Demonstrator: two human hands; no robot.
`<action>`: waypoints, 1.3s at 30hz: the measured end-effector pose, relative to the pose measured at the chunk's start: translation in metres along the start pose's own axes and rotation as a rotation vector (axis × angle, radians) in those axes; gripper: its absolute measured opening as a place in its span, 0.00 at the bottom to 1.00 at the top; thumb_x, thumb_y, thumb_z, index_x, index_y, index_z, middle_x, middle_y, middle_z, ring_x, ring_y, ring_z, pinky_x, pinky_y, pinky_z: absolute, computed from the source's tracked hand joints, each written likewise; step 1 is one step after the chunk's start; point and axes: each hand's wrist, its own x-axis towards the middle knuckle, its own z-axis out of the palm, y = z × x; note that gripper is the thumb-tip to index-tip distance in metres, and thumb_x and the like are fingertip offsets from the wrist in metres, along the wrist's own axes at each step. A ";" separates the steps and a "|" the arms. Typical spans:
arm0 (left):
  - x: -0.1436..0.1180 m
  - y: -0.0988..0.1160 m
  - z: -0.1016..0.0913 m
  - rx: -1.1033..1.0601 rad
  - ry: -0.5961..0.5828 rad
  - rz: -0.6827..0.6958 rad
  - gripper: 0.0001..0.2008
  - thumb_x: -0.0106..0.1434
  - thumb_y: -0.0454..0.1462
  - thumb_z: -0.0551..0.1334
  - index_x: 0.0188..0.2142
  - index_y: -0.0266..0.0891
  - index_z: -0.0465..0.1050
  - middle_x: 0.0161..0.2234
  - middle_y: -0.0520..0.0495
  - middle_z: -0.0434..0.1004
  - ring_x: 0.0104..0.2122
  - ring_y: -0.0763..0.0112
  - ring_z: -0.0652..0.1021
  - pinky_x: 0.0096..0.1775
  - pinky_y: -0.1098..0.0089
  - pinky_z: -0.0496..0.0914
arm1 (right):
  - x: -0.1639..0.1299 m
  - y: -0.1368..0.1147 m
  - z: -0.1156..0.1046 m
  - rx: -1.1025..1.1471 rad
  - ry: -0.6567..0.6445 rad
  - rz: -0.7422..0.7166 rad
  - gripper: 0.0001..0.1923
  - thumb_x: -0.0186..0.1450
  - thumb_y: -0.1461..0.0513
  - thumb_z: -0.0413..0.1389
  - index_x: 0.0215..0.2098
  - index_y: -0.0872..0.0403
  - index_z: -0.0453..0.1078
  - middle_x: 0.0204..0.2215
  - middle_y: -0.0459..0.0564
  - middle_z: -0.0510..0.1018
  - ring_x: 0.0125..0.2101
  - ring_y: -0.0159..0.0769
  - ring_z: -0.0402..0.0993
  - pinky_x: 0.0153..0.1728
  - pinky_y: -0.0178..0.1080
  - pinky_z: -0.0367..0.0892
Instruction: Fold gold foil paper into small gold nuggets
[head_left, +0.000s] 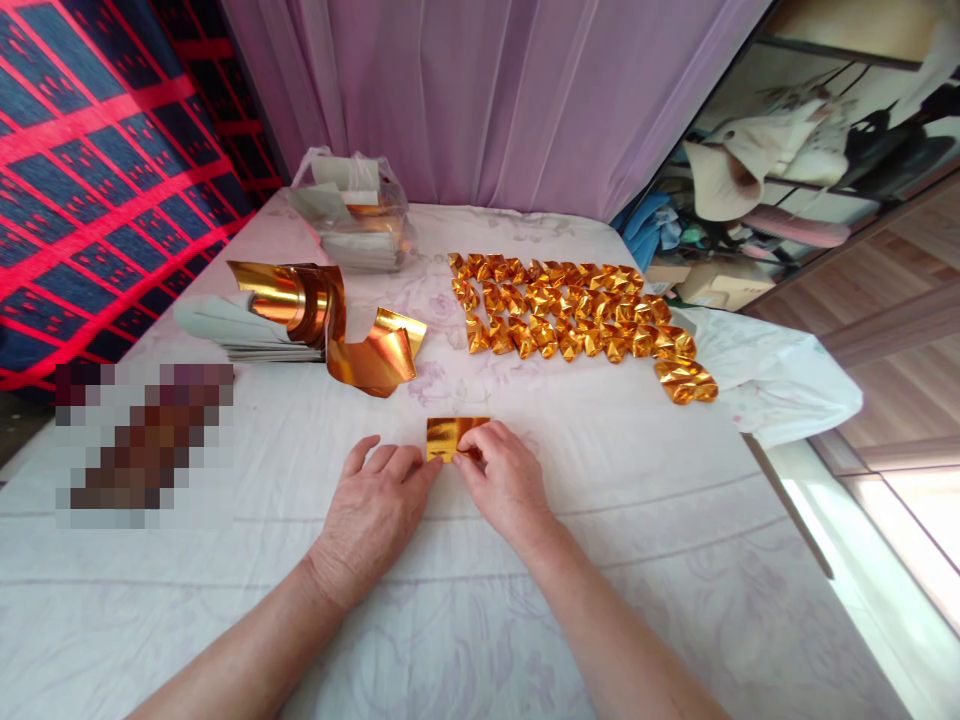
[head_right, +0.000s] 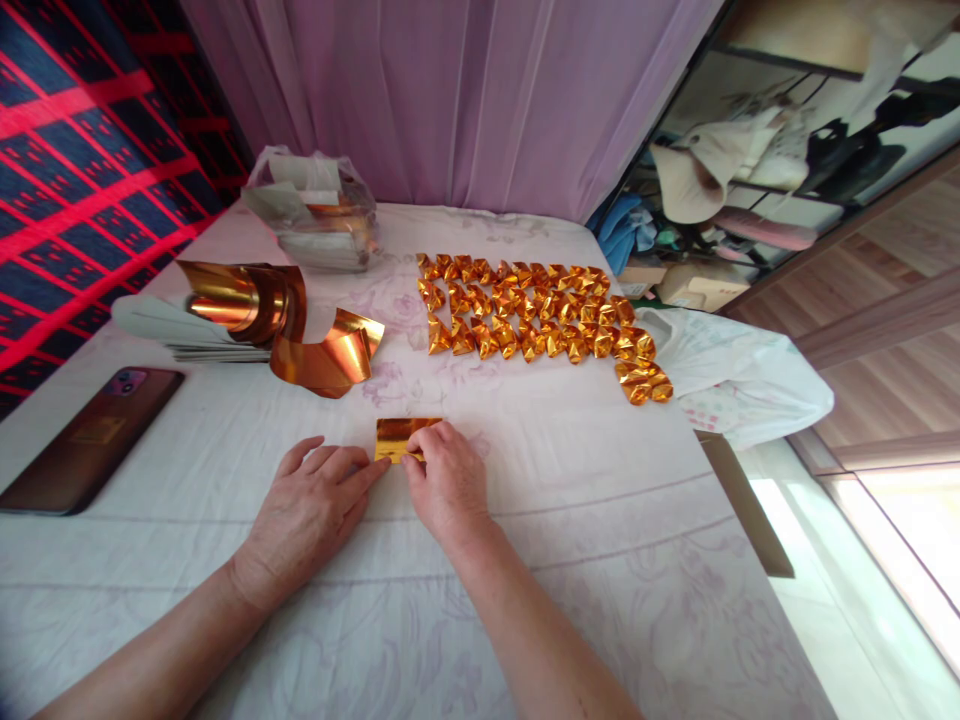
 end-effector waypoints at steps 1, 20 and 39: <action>0.000 0.000 0.000 0.000 -0.005 -0.002 0.14 0.64 0.30 0.58 0.47 0.42 0.76 0.36 0.46 0.77 0.36 0.60 0.76 0.51 0.49 0.66 | 0.000 0.000 0.000 0.008 -0.008 0.006 0.04 0.61 0.66 0.61 0.33 0.50 0.71 0.34 0.44 0.75 0.33 0.33 0.72 0.35 0.36 0.63; 0.000 0.002 0.001 -0.041 -0.006 -0.015 0.16 0.65 0.30 0.58 0.49 0.46 0.76 0.40 0.47 0.79 0.39 0.61 0.76 0.53 0.50 0.64 | 0.001 0.002 -0.002 0.029 -0.024 -0.011 0.05 0.62 0.66 0.60 0.30 0.50 0.72 0.33 0.44 0.75 0.33 0.33 0.71 0.35 0.35 0.62; 0.000 -0.001 -0.003 -0.057 0.007 -0.019 0.13 0.65 0.30 0.57 0.44 0.43 0.77 0.39 0.49 0.81 0.38 0.61 0.77 0.52 0.50 0.64 | 0.004 0.009 -0.005 0.086 -0.061 -0.025 0.06 0.61 0.68 0.58 0.31 0.51 0.73 0.33 0.43 0.76 0.28 0.29 0.71 0.35 0.34 0.63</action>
